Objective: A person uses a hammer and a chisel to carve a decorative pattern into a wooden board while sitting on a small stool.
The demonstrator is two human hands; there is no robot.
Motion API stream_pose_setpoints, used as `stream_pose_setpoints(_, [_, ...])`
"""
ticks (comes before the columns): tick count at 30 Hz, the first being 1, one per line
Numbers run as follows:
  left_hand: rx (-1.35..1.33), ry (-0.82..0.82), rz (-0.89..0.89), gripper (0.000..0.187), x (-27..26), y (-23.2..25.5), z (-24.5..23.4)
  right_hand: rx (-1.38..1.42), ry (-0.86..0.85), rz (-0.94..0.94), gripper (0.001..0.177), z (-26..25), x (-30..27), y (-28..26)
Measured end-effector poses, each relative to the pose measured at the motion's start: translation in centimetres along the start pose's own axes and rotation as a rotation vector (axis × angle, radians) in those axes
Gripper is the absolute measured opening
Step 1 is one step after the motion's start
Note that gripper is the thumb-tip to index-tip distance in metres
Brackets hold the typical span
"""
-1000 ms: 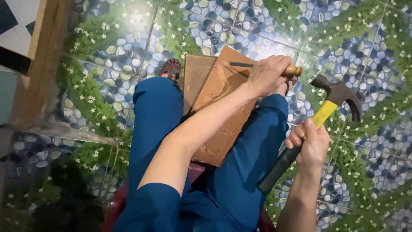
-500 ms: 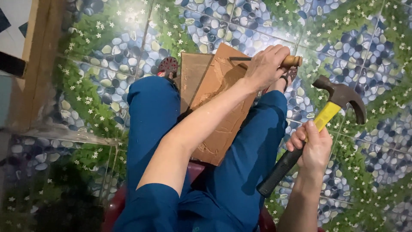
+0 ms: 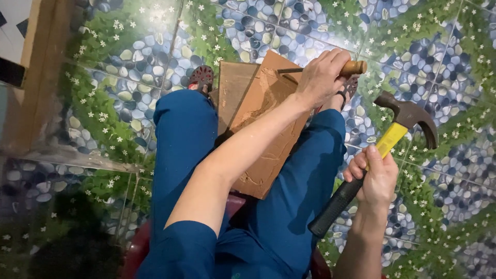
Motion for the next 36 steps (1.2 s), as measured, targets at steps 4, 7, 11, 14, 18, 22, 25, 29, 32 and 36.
stream_pose_setpoints(4, [0.058, 0.051, 0.029, 0.038, -0.4, 0.2, 0.2, -0.010, -0.001, 0.010, 0.020, 0.7, -0.2, -0.5])
stream_pose_setpoints(7, [0.065, 0.082, 0.036, 0.043, -0.6, 0.8, -0.5, -0.062, 0.020, -0.013, 0.018, 1.2, -0.3, -1.5])
stream_pose_setpoints(11, [-0.019, 0.127, -0.052, 0.028, 0.3, -0.3, -1.4, -0.146, 0.026, -0.068, 0.018, 3.1, -0.8, -4.1])
stream_pose_setpoints(14, [-0.046, 0.167, -0.078, 0.030, 0.6, -1.4, -1.6, -0.268, 0.052, -0.083, 0.015, 5.5, -1.3, -6.7])
stream_pose_setpoints(18, [0.008, 0.131, -0.060, 0.042, 0.6, -1.6, -0.6, -0.345, 0.058, -0.212, 0.020, 8.9, -1.0, -9.7])
stream_pose_setpoints(22, [-0.038, 0.144, -0.027, 0.015, 0.5, -0.8, -1.2, -0.399, -0.021, -0.172, 0.023, 9.6, 1.6, -8.5])
stream_pose_setpoints(25, [-0.040, 0.130, -0.059, 0.025, 0.6, -1.4, -0.6, -0.422, 0.002, -0.056, 0.016, 10.1, 1.6, -7.9])
stream_pose_setpoints(29, [0.001, 0.146, -0.031, 0.026, 0.4, -1.0, -0.4, -0.351, 0.050, -0.239, 0.029, 9.2, 2.4, -9.3])
stream_pose_setpoints(32, [0.021, 0.139, -0.047, 0.035, 0.6, -0.9, -1.2, -0.406, 0.037, -0.118, 0.024, 9.1, 2.8, -8.2])
stream_pose_setpoints(36, [0.040, 0.182, -0.087, 0.032, 0.5, -1.5, -0.9, -0.272, 0.047, -0.265, 0.021, 8.7, 2.7, -9.0])
Point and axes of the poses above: each hand's wrist, its own x-axis towards the middle knuckle, its own z-axis out of the palm, y = z × x, the point moved 10 cm from there along x, towards the middle knuckle, and after that the axes turned 7 degrees about x, right-handed, at the moved point
